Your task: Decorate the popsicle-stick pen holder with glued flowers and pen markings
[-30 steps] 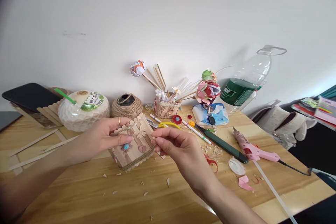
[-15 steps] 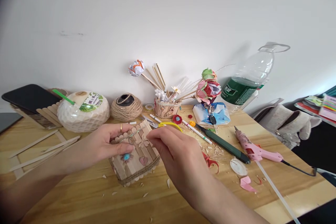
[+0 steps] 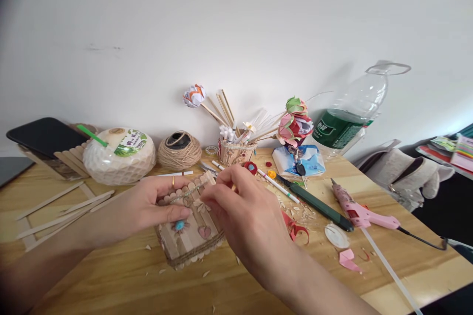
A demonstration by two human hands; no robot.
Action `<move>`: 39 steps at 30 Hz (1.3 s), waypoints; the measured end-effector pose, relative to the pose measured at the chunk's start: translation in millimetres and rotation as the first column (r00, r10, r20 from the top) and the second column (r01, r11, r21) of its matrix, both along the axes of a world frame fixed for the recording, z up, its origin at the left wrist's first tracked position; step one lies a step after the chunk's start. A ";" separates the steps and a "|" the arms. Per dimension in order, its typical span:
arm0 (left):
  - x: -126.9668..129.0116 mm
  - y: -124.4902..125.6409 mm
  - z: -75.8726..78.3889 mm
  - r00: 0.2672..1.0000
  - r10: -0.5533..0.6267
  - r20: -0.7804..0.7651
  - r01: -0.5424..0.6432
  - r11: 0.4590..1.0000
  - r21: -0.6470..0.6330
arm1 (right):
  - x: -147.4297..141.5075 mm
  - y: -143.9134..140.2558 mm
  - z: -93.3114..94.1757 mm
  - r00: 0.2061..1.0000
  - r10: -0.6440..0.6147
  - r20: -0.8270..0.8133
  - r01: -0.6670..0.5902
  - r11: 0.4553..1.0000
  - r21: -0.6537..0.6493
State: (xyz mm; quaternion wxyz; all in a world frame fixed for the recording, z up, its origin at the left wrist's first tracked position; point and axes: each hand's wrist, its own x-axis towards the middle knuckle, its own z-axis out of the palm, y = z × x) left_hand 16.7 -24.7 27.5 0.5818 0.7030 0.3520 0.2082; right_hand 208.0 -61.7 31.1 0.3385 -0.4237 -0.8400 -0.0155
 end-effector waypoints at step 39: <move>13.9 -13.3 -3.6 0.969 0.225 0.107 -0.212 0.970 -0.119 | 1.1 -8.7 -33.1 0.960 0.155 -0.233 -0.142 0.987 0.069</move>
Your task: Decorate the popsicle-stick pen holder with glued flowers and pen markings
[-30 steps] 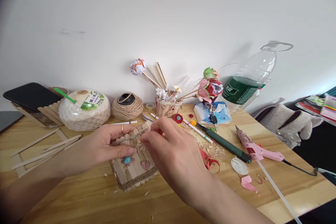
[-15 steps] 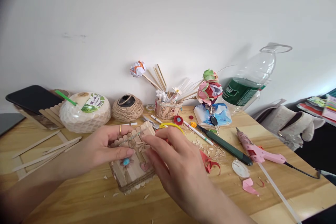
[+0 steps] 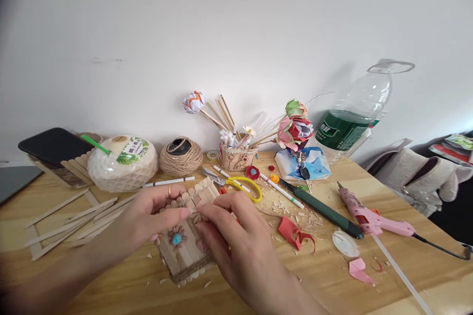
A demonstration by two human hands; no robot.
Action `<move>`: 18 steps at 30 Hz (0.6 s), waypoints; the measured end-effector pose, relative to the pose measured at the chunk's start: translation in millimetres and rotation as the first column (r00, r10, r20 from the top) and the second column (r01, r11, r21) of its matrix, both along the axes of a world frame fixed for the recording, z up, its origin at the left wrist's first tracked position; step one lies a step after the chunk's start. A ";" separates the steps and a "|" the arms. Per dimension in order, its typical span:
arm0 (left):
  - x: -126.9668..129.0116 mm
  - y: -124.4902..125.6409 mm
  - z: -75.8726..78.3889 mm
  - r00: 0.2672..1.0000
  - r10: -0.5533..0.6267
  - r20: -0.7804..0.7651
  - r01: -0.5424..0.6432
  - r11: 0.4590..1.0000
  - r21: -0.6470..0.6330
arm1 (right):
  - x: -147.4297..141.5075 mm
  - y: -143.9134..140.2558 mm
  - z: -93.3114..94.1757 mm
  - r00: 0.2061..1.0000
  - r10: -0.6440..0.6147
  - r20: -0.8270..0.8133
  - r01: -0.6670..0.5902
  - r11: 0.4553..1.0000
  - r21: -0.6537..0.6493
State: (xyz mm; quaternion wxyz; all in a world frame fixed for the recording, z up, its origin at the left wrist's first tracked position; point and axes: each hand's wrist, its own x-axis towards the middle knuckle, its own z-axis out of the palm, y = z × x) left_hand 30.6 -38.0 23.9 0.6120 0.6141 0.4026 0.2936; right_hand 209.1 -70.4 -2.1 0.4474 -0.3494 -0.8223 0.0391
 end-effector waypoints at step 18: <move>2.3 -1.7 -1.0 1.000 -0.002 0.028 0.003 0.999 -0.043 | 3.4 1.6 0.2 0.988 0.012 0.151 -0.029 0.993 0.111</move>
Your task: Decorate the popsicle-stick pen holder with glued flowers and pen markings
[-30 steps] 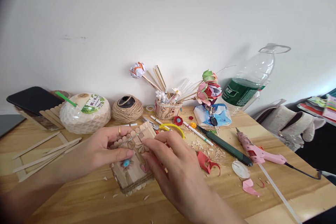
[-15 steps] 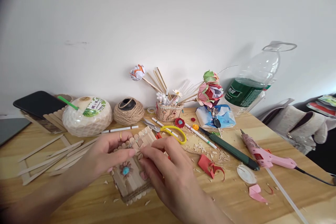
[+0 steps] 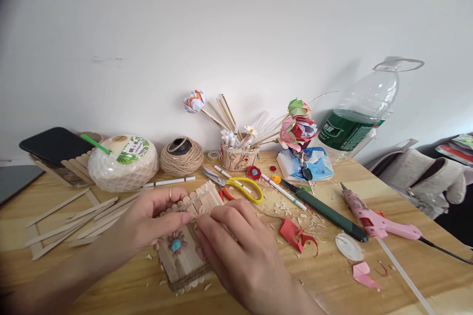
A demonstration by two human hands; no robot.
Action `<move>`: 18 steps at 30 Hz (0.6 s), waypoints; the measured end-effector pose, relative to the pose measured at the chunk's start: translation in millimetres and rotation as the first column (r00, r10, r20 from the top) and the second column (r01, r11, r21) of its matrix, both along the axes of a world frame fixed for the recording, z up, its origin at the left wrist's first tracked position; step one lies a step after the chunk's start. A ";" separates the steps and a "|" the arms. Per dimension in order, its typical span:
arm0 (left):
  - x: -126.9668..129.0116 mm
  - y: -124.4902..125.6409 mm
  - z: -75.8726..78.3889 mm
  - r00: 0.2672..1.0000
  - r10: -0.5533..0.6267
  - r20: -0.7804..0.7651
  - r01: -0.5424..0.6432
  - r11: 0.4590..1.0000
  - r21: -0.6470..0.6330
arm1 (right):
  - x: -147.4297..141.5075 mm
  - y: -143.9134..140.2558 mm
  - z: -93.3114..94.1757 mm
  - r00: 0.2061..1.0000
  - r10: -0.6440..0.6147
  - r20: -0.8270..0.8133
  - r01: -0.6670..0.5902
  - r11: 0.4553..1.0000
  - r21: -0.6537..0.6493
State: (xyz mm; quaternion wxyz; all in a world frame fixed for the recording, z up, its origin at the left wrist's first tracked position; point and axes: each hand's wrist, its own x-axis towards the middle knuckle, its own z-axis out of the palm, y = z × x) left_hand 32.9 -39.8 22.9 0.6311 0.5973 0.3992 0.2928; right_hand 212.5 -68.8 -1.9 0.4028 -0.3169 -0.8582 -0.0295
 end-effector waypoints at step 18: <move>2.1 -1.4 5.1 0.998 -0.051 0.029 0.052 0.998 -0.020 | -4.5 -3.8 6.1 0.977 -0.037 -0.211 0.010 0.992 -0.127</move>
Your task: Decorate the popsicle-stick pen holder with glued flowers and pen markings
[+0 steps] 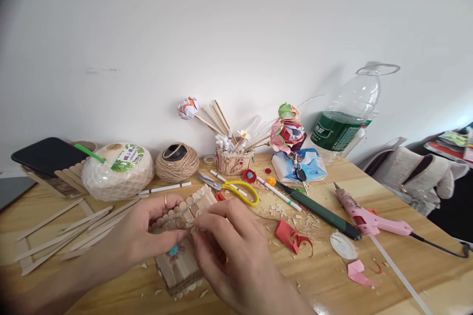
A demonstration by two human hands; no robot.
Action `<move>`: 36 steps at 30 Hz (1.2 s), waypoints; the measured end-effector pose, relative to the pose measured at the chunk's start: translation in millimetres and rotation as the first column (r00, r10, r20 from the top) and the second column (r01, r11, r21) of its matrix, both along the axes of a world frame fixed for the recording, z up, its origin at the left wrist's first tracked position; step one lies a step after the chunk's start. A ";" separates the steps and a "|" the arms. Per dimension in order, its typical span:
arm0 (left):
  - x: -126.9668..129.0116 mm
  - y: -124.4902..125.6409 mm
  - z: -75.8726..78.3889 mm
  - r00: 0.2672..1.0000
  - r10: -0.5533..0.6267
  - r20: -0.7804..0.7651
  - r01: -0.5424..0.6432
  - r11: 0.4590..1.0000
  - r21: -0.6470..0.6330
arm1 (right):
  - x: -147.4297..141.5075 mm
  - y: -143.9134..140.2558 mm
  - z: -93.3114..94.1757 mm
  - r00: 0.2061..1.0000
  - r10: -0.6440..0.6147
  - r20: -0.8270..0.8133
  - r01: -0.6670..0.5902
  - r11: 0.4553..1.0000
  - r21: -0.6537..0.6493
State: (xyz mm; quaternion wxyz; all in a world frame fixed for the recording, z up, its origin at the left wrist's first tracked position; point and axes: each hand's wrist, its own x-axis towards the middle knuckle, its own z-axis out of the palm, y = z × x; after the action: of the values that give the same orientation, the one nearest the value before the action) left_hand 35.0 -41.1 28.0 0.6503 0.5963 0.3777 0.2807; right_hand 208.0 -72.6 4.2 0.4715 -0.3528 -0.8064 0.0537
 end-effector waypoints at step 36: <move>-4.8 3.8 -21.8 0.988 0.087 0.131 -0.092 0.995 0.032 | 6.5 10.2 -18.0 0.943 -0.009 -0.334 -0.206 0.770 -0.604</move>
State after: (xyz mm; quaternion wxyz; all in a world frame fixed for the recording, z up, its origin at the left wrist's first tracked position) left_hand 30.1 -37.3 6.3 0.6487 0.5716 0.3559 0.3547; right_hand 214.5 -62.4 -13.8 0.4458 -0.4334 -0.6724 0.4016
